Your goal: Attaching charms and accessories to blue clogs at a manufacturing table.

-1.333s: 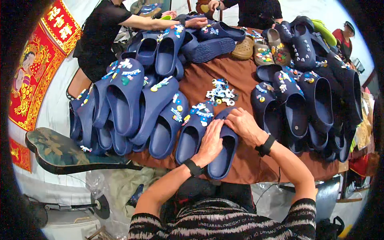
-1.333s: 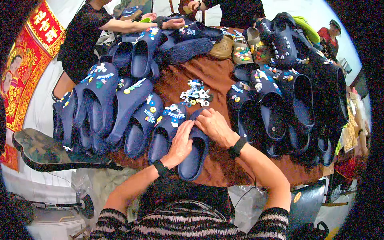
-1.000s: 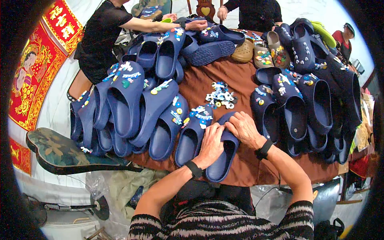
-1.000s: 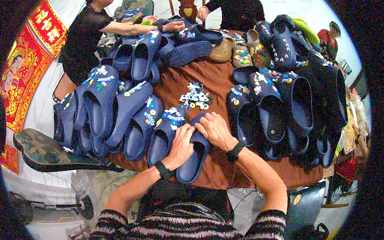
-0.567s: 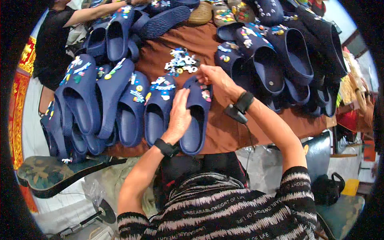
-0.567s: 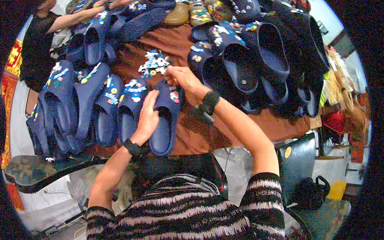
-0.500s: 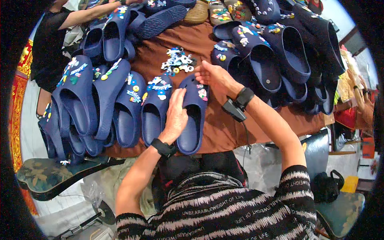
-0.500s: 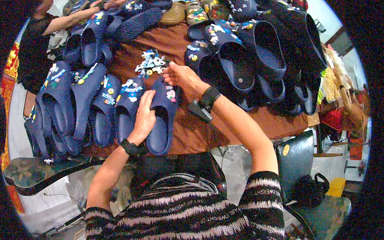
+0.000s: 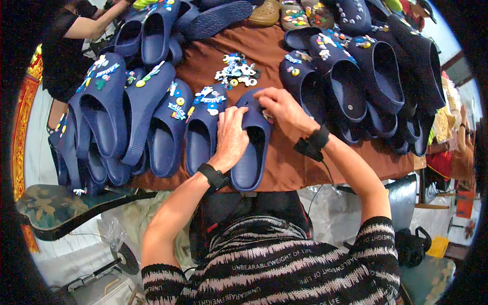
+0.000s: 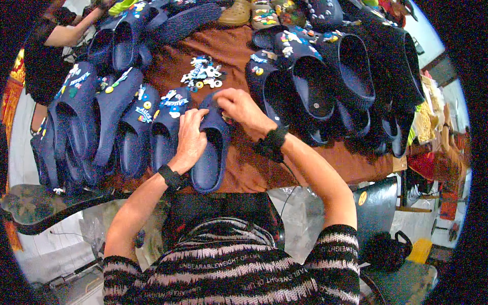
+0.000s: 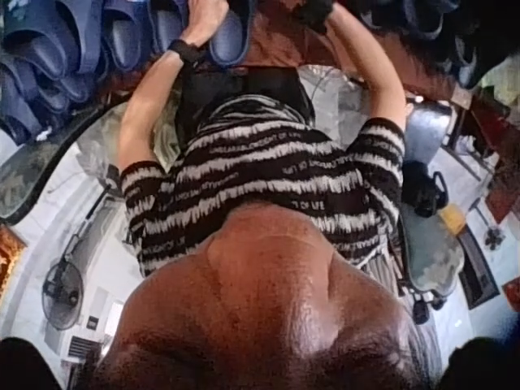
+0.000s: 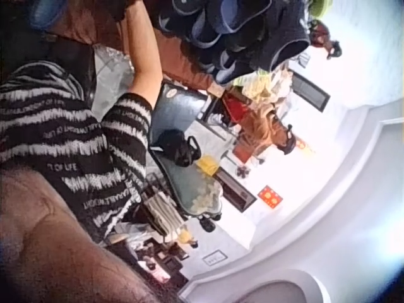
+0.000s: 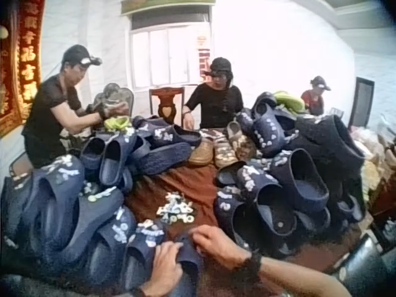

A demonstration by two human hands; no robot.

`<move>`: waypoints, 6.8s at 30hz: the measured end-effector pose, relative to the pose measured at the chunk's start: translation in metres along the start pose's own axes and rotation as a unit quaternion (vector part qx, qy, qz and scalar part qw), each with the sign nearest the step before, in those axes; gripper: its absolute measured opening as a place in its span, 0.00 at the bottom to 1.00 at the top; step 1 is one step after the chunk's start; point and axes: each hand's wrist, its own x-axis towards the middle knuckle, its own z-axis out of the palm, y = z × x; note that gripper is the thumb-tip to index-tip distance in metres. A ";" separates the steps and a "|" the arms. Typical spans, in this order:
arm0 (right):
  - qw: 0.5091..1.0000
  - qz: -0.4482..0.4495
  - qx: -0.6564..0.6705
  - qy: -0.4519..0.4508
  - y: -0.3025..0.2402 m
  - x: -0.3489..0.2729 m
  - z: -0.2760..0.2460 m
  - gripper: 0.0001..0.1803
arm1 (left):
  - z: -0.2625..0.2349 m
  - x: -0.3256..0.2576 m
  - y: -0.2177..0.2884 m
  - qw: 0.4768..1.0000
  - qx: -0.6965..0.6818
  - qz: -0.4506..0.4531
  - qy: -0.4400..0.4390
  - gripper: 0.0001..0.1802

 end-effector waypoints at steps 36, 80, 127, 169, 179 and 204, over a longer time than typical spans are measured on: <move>0.987 -0.030 -0.142 -0.069 0.011 -0.023 -0.020 0.09 | 0.008 -0.008 0.002 0.970 -0.216 -0.114 -0.017 0.42; 0.960 -0.140 -0.243 -0.005 0.001 -0.053 -0.009 0.09 | 0.007 -0.077 0.004 0.970 -0.190 -0.153 -0.005 0.35; 0.840 -0.184 -0.486 -0.156 -0.019 0.036 0.036 0.07 | 0.006 -0.073 0.003 0.984 -0.104 -0.147 -0.014 0.38; 0.827 -0.172 -0.503 -0.184 -0.009 0.040 0.026 0.08 | 0.006 -0.074 0.005 0.987 -0.069 -0.148 -0.014 0.37; 0.851 -0.197 -0.460 -0.158 -0.002 0.038 0.024 0.04 | 0.005 -0.074 0.006 0.984 -0.089 -0.152 -0.013 0.37; 0.823 -0.236 -0.447 -0.259 -0.015 0.046 0.031 0.08 | 0.012 -0.076 0.004 0.984 -0.054 -0.171 -0.002 0.36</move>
